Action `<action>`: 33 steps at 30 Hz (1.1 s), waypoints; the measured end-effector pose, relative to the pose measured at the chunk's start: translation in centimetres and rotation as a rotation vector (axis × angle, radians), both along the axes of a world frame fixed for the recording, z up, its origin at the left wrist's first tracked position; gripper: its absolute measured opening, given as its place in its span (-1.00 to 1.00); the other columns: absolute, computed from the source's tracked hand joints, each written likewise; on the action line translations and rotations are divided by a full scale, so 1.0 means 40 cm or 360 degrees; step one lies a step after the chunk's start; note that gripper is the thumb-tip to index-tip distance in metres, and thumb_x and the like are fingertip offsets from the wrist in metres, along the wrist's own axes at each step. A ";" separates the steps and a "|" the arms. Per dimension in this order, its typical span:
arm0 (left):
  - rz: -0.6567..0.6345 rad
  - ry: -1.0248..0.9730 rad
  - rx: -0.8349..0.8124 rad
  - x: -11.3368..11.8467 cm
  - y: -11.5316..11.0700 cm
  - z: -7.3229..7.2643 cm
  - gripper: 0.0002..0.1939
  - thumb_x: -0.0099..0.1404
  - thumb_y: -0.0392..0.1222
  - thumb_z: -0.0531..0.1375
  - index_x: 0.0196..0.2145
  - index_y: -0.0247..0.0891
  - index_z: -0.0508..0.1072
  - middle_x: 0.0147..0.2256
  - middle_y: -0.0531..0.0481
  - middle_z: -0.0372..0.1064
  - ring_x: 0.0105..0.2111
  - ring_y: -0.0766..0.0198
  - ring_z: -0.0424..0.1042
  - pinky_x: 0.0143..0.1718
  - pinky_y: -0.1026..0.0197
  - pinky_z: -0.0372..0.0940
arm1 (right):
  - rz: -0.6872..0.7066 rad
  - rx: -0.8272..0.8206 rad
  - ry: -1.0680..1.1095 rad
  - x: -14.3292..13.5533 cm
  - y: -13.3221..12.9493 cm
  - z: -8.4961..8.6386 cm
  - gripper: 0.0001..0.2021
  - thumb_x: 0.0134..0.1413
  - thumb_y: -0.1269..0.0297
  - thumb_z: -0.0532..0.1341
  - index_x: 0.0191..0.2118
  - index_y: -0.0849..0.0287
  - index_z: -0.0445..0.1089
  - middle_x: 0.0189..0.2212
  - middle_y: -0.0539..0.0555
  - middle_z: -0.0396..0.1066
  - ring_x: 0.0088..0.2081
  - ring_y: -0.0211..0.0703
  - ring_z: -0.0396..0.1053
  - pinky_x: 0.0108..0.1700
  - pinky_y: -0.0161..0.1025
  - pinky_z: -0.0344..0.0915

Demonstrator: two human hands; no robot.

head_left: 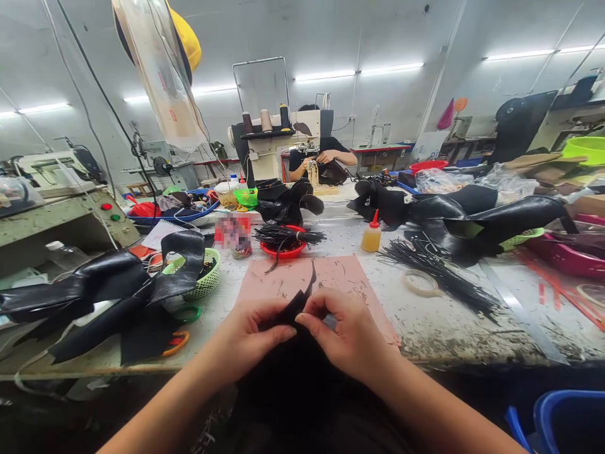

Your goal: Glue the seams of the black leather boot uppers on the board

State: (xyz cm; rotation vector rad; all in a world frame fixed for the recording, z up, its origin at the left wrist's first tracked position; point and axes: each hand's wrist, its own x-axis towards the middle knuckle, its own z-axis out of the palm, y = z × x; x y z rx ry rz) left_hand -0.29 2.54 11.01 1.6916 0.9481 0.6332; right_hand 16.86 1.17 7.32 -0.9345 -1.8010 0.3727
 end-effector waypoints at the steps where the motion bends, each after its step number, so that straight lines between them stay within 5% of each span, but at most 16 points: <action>1: 0.0017 0.0002 0.0009 0.000 -0.001 0.000 -0.81 0.11 -0.20 0.20 -0.29 -0.30 0.45 -0.31 -0.01 0.46 -0.26 0.16 0.40 -0.26 0.25 0.27 | 0.0000 0.0040 -0.0018 0.000 0.000 0.001 -0.92 0.02 0.37 0.16 -0.46 0.16 0.27 -0.57 -0.04 0.33 -0.54 -0.29 0.28 -0.49 -0.34 0.20; 6: 0.0081 0.0001 0.0060 -0.004 -0.011 -0.006 -0.79 0.10 -0.23 0.20 -0.27 -0.25 0.30 -0.42 0.07 0.40 -0.39 0.29 0.36 -0.40 0.31 0.22 | 0.0089 0.0360 -0.0179 0.010 -0.004 0.014 -0.92 0.08 0.42 0.10 -0.41 0.16 0.26 -0.26 0.13 0.34 -0.27 -0.16 0.29 -0.25 -0.21 0.27; 11: 0.0116 0.0031 0.0211 -0.005 -0.030 -0.017 -0.56 0.15 -0.21 0.16 -0.03 -0.19 0.13 -0.43 0.08 0.41 -0.46 0.31 0.36 -0.44 0.30 0.22 | 0.0165 0.0371 -0.0348 0.026 -0.004 0.027 -0.91 0.08 0.44 0.12 -0.40 0.15 0.20 -0.25 0.10 0.40 -0.20 -0.10 0.25 -0.17 -0.12 0.24; 17: 0.0228 0.0154 0.0558 -0.008 -0.039 -0.028 -0.81 0.11 -0.23 0.19 -0.26 -0.21 0.38 -0.34 0.06 0.42 -0.36 0.29 0.38 -0.33 0.29 0.27 | 0.0175 0.0330 -0.0280 0.028 -0.006 0.024 -0.90 0.08 0.42 0.16 -0.41 0.16 0.21 -0.25 0.10 0.40 -0.20 -0.13 0.26 -0.15 -0.14 0.23; 33: 0.0244 0.0354 0.0770 -0.028 -0.055 -0.040 -0.82 0.14 -0.15 0.19 -0.26 -0.20 0.40 -0.36 0.00 0.43 -0.36 0.25 0.41 -0.32 0.26 0.32 | 0.0108 0.0260 -0.0161 0.023 -0.022 0.009 -0.95 0.11 0.40 0.09 -0.36 0.14 0.22 -0.13 0.15 0.31 -0.10 -0.08 0.25 -0.10 -0.08 0.25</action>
